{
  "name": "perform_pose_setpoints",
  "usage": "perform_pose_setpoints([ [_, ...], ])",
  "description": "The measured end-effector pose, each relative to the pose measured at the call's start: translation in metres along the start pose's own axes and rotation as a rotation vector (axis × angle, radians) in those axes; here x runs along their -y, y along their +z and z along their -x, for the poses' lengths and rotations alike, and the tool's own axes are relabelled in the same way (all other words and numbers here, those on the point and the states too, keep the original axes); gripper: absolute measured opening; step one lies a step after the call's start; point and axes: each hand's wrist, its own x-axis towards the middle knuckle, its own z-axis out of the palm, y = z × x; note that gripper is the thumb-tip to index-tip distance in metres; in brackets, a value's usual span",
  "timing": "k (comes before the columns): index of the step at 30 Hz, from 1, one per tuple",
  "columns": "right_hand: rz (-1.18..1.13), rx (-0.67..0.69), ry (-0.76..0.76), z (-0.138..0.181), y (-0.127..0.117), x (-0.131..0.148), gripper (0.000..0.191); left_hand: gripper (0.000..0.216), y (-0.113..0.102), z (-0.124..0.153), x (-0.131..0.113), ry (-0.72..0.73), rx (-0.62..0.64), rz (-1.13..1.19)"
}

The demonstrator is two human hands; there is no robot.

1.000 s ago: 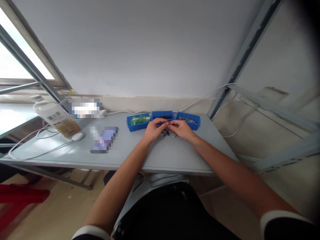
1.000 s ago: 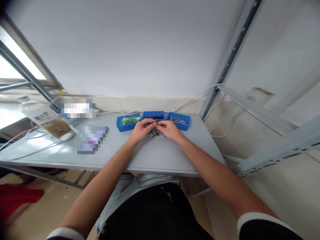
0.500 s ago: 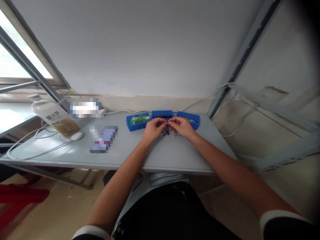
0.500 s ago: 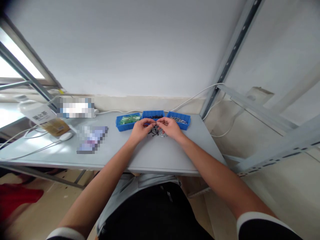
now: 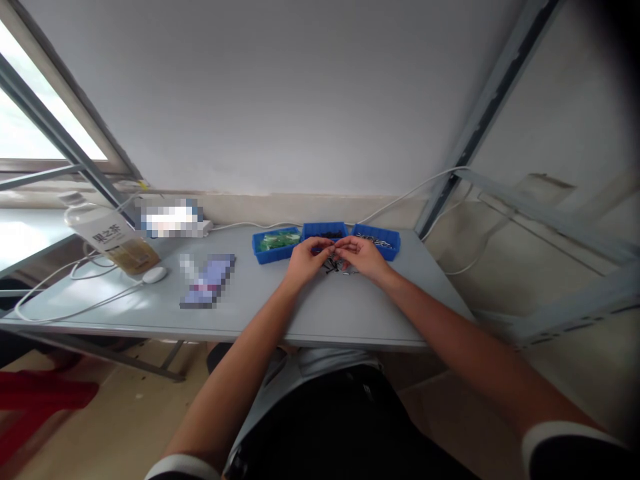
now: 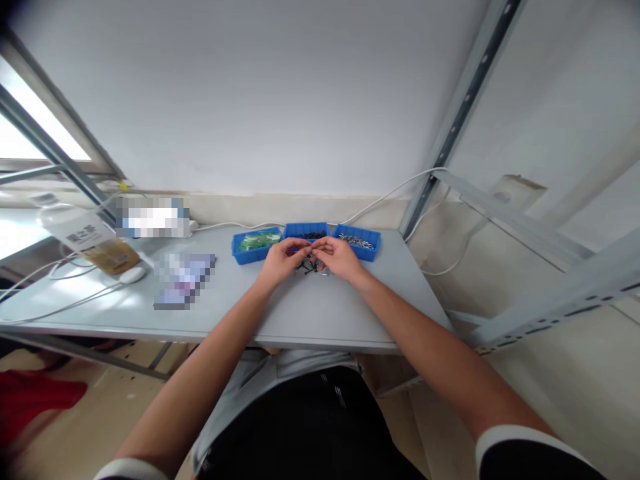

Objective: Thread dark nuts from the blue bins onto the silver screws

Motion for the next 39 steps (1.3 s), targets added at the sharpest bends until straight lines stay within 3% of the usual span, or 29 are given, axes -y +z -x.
perform_pose_setpoints([
  [11,0.126,-0.071,-0.046,-0.002,-0.004,0.000,0.036,0.017,-0.001,0.002,-0.003,0.043,0.006,-0.093],
  [16,0.141,-0.086,-0.026,-0.002,-0.004,-0.002,0.033,0.022,0.000,0.002,-0.002,-0.030,-0.003,0.003],
  [24,0.172,0.018,0.060,0.001,0.000,0.000,0.035,0.040,0.002,-0.001,0.005,-0.025,-0.020,0.130],
  [31,0.207,0.073,0.069,0.001,-0.001,-0.006,0.034,0.032,0.003,-0.001,0.002,-0.008,0.044,0.081],
  [39,0.216,0.045,0.018,0.001,0.000,-0.002,0.034,0.042,0.003,-0.001,0.005,-0.023,0.038,0.137],
])
